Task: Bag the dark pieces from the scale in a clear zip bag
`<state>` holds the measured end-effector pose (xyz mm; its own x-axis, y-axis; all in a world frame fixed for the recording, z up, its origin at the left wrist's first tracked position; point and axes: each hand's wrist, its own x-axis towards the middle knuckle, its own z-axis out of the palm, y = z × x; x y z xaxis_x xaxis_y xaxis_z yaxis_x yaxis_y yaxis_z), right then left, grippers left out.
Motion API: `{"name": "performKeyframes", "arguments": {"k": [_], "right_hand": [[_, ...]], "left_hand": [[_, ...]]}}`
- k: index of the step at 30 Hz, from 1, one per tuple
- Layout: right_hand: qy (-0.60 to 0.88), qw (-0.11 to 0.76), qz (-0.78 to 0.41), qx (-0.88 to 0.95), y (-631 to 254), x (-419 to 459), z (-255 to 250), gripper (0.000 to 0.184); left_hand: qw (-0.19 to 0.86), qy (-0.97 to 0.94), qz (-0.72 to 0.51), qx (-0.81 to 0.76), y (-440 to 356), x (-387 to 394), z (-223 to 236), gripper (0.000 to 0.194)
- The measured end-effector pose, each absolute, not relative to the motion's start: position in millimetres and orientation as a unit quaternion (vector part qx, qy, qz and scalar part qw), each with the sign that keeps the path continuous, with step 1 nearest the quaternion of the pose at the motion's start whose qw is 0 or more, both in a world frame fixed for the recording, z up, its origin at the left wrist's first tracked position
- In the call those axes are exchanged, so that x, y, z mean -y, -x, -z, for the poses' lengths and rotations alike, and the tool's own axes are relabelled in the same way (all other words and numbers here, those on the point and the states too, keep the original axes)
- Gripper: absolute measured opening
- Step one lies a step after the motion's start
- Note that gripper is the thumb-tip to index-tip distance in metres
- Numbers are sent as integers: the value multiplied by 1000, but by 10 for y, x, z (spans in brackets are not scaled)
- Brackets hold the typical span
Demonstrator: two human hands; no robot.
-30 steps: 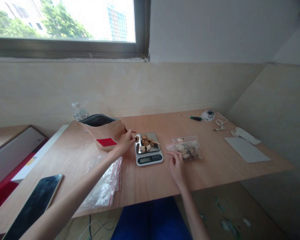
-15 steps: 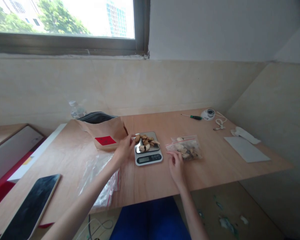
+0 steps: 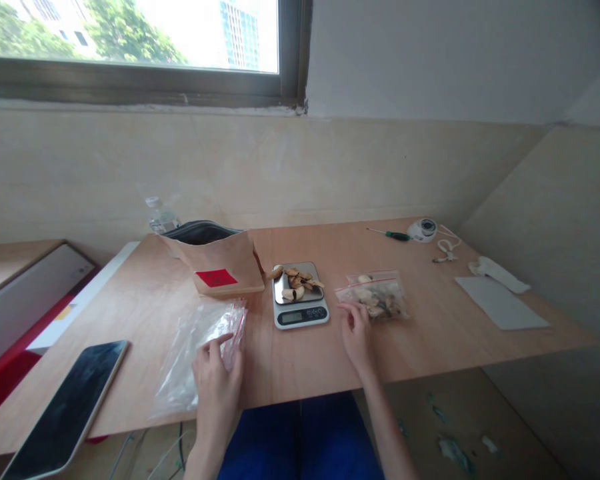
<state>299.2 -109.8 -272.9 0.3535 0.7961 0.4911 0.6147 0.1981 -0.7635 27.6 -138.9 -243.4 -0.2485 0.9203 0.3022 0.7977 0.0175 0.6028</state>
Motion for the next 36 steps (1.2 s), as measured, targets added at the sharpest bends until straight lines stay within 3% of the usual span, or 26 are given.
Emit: {"name": "performKeyframes", "arguments": {"k": [3, 9, 12, 16, 20, 24, 28, 31, 33, 36], "right_hand": [[628, 531, -83, 563, -2980, 1103, 2715, 24], [623, 540, -81, 560, -3009, 1099, 2685, 24], [608, 553, -82, 564, -2898, 1166, 2582, 23], [554, 552, -194, 592, -2393, 1380, 2299, 21], [511, 487, -342, 620, -1857, 1511, 2054, 23], [530, 470, -374, 599, -1821, 1431, 2113, 22], [559, 482, -387, 553, -2153, 1354, 2239, 31], [502, 424, -424, 623, -2381, 1334, 2145, 28], [463, 409, -406, 673, -2472, 1276, 2032, 29], [507, 434, -269, 694, -2521, 1062, 1939, 37]], "left_hand": [[58, -618, -327, -713, -132, 1422, 2550, 42], [178, -596, -349, -701, -34, 1427, 2423, 37], [190, -572, -366, -709, -96, 1493, 2248, 33], [166, -566, -426, -686, -304, 1585, 2090, 26], [254, -609, -446, -605, -563, 1634, 2069, 27], [330, -592, -474, -562, -659, 1682, 2076, 32], [294, -500, -548, -603, -611, 1688, 2013, 29], [275, -438, -579, -630, -582, 1616, 1943, 32], [287, -425, -583, -630, -577, 1549, 1905, 36], [294, -422, -578, -634, -580, 1456, 1874, 37]]}}
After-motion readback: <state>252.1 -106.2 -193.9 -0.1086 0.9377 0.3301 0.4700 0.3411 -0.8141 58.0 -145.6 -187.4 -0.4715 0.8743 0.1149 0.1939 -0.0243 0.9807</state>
